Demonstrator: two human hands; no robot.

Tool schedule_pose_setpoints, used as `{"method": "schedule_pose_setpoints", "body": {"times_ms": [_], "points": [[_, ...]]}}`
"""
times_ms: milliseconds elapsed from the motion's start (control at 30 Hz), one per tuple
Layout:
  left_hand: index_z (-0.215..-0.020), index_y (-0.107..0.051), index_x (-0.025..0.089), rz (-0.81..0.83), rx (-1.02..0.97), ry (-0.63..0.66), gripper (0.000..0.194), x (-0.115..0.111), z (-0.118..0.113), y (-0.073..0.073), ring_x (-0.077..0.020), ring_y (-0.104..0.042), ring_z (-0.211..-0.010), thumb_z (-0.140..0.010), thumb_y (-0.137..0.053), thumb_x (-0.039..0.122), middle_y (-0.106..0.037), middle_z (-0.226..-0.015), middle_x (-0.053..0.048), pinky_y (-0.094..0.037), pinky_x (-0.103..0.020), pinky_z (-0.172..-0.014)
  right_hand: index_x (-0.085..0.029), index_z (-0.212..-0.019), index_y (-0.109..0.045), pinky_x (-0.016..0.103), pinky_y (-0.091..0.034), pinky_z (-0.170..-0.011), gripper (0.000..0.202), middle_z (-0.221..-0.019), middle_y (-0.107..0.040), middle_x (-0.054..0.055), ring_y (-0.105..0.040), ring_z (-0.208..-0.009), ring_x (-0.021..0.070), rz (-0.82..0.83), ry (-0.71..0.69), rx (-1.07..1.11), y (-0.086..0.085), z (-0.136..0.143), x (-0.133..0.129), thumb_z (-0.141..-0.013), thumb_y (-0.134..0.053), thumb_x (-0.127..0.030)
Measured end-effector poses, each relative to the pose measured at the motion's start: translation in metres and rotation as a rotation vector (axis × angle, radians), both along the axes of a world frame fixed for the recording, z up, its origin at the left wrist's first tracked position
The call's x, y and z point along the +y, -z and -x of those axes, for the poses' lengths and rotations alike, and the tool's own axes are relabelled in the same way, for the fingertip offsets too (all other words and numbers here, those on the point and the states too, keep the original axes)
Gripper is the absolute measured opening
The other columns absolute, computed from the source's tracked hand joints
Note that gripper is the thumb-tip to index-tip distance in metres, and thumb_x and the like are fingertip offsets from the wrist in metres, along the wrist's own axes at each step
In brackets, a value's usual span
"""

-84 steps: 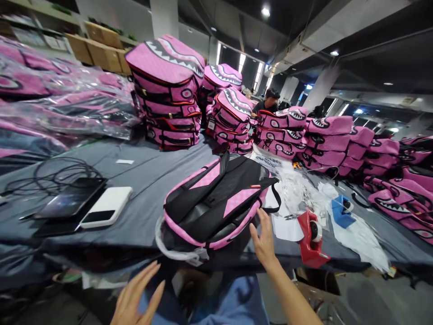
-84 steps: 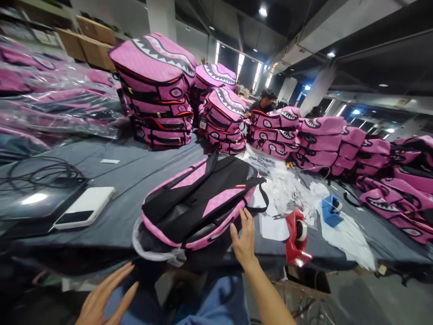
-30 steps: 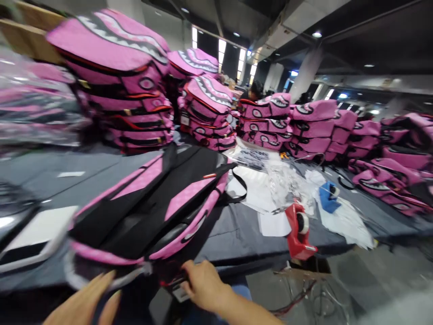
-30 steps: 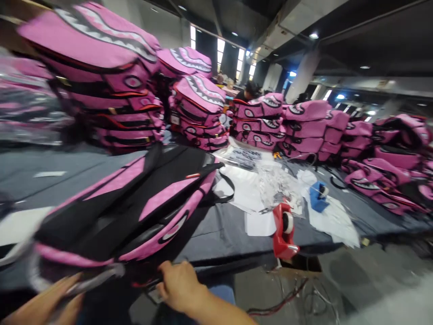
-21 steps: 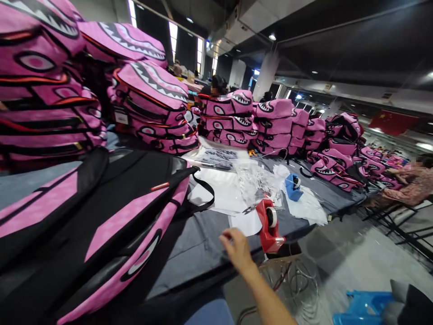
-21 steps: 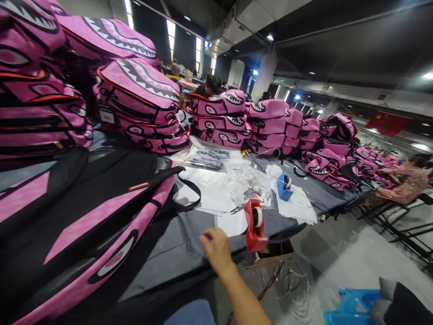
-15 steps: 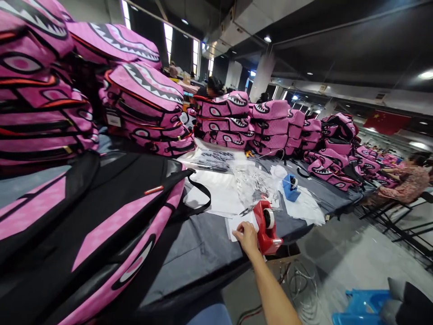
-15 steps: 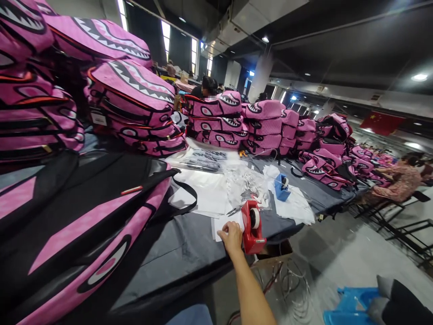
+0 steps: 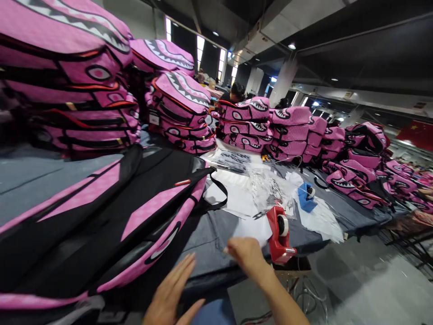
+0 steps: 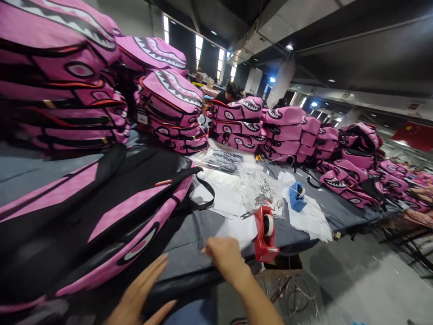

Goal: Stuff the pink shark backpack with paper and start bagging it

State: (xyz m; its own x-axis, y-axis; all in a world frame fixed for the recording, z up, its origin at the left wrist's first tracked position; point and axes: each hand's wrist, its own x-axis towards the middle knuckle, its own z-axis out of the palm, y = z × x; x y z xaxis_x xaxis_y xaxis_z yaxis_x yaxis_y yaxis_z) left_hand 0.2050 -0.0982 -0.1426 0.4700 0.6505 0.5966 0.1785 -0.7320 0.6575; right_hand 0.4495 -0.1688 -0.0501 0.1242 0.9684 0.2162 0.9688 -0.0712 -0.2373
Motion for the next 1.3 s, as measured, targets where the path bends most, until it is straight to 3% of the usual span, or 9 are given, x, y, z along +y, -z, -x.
{"method": "schedule_pose_setpoints", "body": {"times_ms": [67, 200, 333, 467, 633, 867, 967, 1133, 1300], "points": [[-0.145, -0.053, 0.029, 0.357, -0.021, 0.167, 0.071, -0.003, -0.030, -0.017, -0.0335, -0.055, -0.133, -0.081, -0.074, 0.050, -0.061, -0.144, -0.009, -0.050, -0.047, -0.109, -0.025, -0.090, -0.069, 0.024, -0.029, -0.059, 0.008, -0.074, -0.071, -0.004, -0.060, -0.064, 0.0124, 0.125, -0.145, 0.177, -0.016, 0.030, 0.002, -0.094, -0.068, -0.031], [-0.087, -0.078, 0.017, 1.065, -0.090, 0.480, 0.052, -0.007, -0.040, -0.038, -0.0280, -0.070, -0.079, -0.071, -0.076, 0.066, -0.076, -0.082, -0.009, -0.058, -0.037, -0.078, -0.023, -0.098, -0.071, 0.021, -0.032, -0.057, 0.041, -0.069, -0.065, -0.005, -0.054, -0.060, 0.0108, 0.242, -0.064, 0.612, -0.037, 0.037, 0.002, -0.068, -0.089, -0.043], [-0.093, -0.079, 0.017, 1.348, -0.357, 0.324, 0.051, -0.018, -0.014, -0.039, -0.0253, -0.068, -0.078, -0.066, -0.084, 0.059, -0.075, -0.082, -0.007, -0.055, -0.035, -0.078, -0.016, -0.096, -0.073, 0.022, -0.040, -0.058, 0.058, -0.070, -0.065, -0.002, -0.053, -0.063, 0.0127, 0.412, -0.090, 1.080, -0.032, 0.024, 0.001, -0.056, -0.091, -0.054], [-0.091, -0.079, 0.017, 1.391, -0.500, 0.137, 0.053, -0.025, -0.005, -0.030, -0.0271, -0.069, -0.077, -0.062, -0.085, 0.061, -0.075, -0.078, -0.006, -0.056, -0.037, -0.077, -0.018, -0.105, -0.075, 0.032, -0.051, -0.083, 0.061, -0.090, -0.072, 0.004, -0.064, -0.087, 0.0225, 0.345, -0.240, 1.310, -0.012, 0.050, 0.008, -0.061, -0.088, -0.059], [-0.088, -0.079, 0.020, 1.109, -0.339, 0.077, 0.049, -0.024, 0.018, -0.004, -0.0288, -0.070, -0.083, -0.066, -0.080, 0.064, -0.076, -0.081, -0.006, -0.058, -0.037, -0.080, -0.015, -0.072, -0.069, 0.024, -0.041, -0.057, 0.056, -0.062, -0.056, 0.001, -0.048, -0.058, 0.0132, 0.136, -0.099, 1.094, 0.015, 0.082, 0.025, -0.083, -0.065, -0.069], [-0.099, -0.066, 0.022, 0.519, -0.178, -0.771, 0.060, 0.011, 0.059, 0.020, -0.0383, -0.063, -0.108, -0.072, -0.060, 0.074, -0.070, -0.105, -0.014, -0.048, -0.058, -0.103, -0.023, -0.105, -0.078, 0.023, -0.044, -0.070, 0.037, -0.083, -0.070, 0.003, -0.060, -0.072, 0.0149, 0.314, -0.564, 0.632, 0.009, 0.091, 0.034, -0.101, -0.048, -0.043], [-0.088, -0.063, 0.021, 0.572, -0.129, -0.753, 0.051, 0.031, 0.044, 0.024, -0.0463, -0.059, -0.113, -0.070, -0.057, 0.069, -0.070, -0.100, -0.020, -0.041, -0.068, -0.104, -0.023, -0.108, -0.080, 0.027, -0.049, -0.081, 0.036, -0.101, -0.075, 0.007, -0.067, -0.089, 0.0201, 0.406, -0.666, 0.738, 0.003, 0.093, 0.040, -0.097, -0.056, -0.048], [-0.086, -0.066, 0.025, 0.656, -0.202, -0.608, 0.036, 0.035, 0.049, 0.022, -0.0371, -0.064, -0.108, -0.066, -0.052, 0.052, -0.074, -0.099, -0.013, -0.047, -0.054, -0.103, -0.020, -0.102, -0.082, 0.030, -0.053, -0.081, 0.040, -0.094, -0.078, 0.006, -0.069, -0.084, 0.0217, 0.377, -0.378, 1.049, -0.007, 0.075, 0.062, -0.087, -0.069, -0.055], [-0.065, -0.068, 0.023, 0.878, -0.216, -0.386, 0.031, 0.029, 0.074, 0.008, -0.0262, -0.067, -0.067, -0.069, -0.048, 0.048, -0.071, -0.067, -0.006, -0.053, -0.036, -0.066, -0.019, -0.100, -0.081, 0.036, -0.052, -0.091, 0.042, -0.095, -0.078, 0.007, -0.070, -0.090, 0.0236, 0.462, -0.405, 1.109, 0.004, 0.079, 0.088, -0.081, -0.074, -0.055]]}}
